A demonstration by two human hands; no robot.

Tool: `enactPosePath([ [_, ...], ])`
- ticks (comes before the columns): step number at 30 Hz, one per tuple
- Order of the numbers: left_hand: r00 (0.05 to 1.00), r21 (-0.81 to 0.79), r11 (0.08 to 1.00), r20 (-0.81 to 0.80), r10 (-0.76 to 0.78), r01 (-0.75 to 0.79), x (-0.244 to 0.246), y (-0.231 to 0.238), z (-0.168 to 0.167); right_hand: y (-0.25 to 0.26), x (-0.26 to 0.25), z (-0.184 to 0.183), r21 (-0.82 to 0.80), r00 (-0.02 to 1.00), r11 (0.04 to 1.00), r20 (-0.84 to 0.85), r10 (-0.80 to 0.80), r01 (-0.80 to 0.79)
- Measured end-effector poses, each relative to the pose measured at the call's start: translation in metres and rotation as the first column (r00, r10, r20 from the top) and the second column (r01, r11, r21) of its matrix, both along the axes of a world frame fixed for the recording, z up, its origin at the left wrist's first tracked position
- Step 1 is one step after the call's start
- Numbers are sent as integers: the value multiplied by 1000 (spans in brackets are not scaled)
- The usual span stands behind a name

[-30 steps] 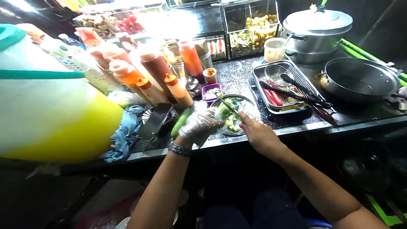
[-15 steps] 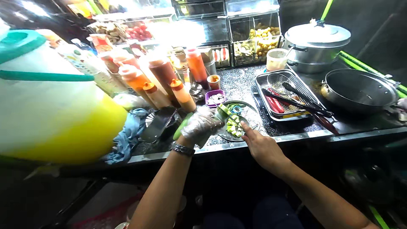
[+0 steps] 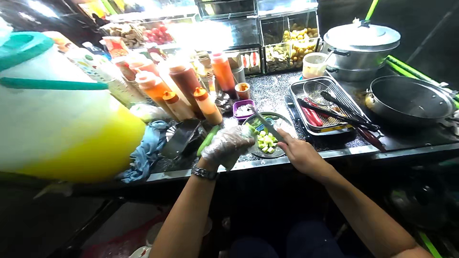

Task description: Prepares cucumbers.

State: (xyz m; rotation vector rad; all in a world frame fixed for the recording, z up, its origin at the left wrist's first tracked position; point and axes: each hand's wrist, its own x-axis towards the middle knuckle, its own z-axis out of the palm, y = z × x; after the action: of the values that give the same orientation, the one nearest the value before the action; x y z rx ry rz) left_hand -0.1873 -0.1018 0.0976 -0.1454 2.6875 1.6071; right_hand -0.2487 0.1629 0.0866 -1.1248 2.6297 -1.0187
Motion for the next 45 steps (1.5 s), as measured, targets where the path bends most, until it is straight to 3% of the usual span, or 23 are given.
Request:
enactPosePath([
  [2, 998, 109, 992, -13, -67, 68, -1, -2, -7, 0, -10, -4, -82, 984, 997, 178, 22, -8],
  [4, 997, 195, 978, -5, -75, 74, 5, 0, -9, -1, -9, -4, -344, 956, 938, 284, 67, 37],
  [7, 999, 382, 924, 8, -42, 36, 20, 11, -8, -3, -6, 7, -573, 837, 819, 462, 294, 28],
  [10, 918, 392, 866, 115, -379, 309, 11, 37, 20, -6, -9, 16, -572, 760, 819, 516, 394, -36],
  [14, 864, 472, 798, 134, -485, 375, 6, 35, 4, -7, -10, 19, -548, 686, 826, 551, 475, -131],
  [17, 892, 486, 817, 150, -427, 310, 16, 45, 15, -10, -7, 18, -559, 666, 812, 543, 512, -169],
  [19, 859, 518, 727, -33, -511, 452, 12, 37, 2, -10, -7, 16, -600, 654, 791, 550, 520, -124],
  [20, 863, 476, 736, -107, -494, 481, 11, 32, -3, -10, -7, 16, -621, 646, 778, 555, 524, -98],
  [22, 951, 398, 873, 7, -309, 281, 25, 43, 19, -11, -9, 13, -652, 623, 758, 585, 519, -20],
  [24, 975, 490, 867, 137, -174, 86, 32, 59, 44, -13, -13, 11, -656, 597, 754, 620, 510, 37],
  [26, 973, 555, 829, 149, -176, 65, 30, 58, 45, -15, -17, 6, -665, 571, 743, 641, 513, 78],
  [29, 956, 612, 771, 84, -283, 174, 28, 33, 30, -15, -23, 3, -655, 546, 744, 674, 497, 132],
  [33, 955, 557, 797, 25, -296, 233, 41, 17, 32, -12, -31, 4, -659, 552, 730, 682, 479, 182],
  [36, 921, 425, 866, 159, -357, 262, 42, 29, 37, -19, -28, 9, -656, 574, 743, 662, 483, 132],
  [39, 956, 302, 935, 167, -242, 184, 38, 41, 29, -29, -20, 15, -644, 614, 761, 632, 473, 77],
  [42, 993, 224, 973, 91, -79, 57, 37, 43, 24, -26, -13, 17, -577, 792, 812, 535, 295, 88],
  [45, 997, -122, 991, 57, 58, -51, 38, 46, 29, -16, -8, 7, -440, 979, 897, 196, 62, 31],
])
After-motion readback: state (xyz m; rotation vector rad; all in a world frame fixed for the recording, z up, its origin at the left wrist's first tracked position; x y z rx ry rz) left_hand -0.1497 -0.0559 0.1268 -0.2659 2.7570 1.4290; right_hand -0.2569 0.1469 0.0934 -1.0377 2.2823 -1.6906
